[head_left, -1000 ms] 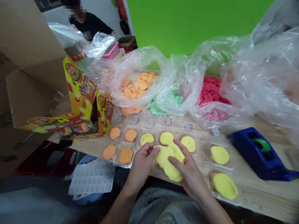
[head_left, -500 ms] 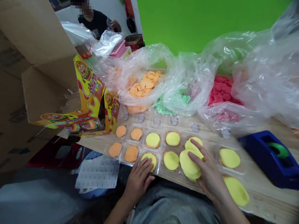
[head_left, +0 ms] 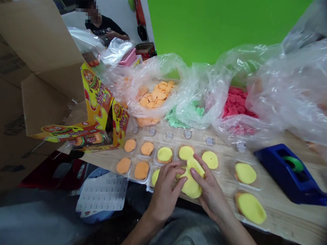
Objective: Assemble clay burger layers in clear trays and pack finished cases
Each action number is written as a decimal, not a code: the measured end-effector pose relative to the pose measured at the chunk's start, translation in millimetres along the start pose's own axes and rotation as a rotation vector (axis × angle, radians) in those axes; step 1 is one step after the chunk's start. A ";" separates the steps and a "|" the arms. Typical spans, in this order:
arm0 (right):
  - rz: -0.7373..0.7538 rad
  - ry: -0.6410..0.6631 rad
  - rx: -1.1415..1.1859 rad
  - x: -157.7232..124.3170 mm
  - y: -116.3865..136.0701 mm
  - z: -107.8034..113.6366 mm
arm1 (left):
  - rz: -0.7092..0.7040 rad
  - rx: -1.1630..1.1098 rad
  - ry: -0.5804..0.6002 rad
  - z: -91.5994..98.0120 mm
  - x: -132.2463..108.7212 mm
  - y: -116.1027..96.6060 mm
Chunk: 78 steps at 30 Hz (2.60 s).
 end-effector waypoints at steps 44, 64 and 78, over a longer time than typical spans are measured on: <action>-0.149 0.075 0.017 -3.1 -4.5 -19.0 | 0.041 -0.072 0.005 15.3 23.7 -6.4; -0.254 -0.062 0.223 11.0 -12.0 -11.9 | 0.276 -0.156 -0.514 81.5 4.3 52.3; -0.229 -0.113 0.203 19.4 -8.5 -2.9 | -0.231 0.460 -0.143 83.9 -16.2 92.0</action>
Point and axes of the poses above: each hand's wrist, its own x-axis towards the middle knuckle, its own z-axis out of the back of the hand, y = z × x, the point moved 8 cm from there along x, towards the middle knuckle, and after that the axes turned 13 degrees about -y, right-handed, at the moved point
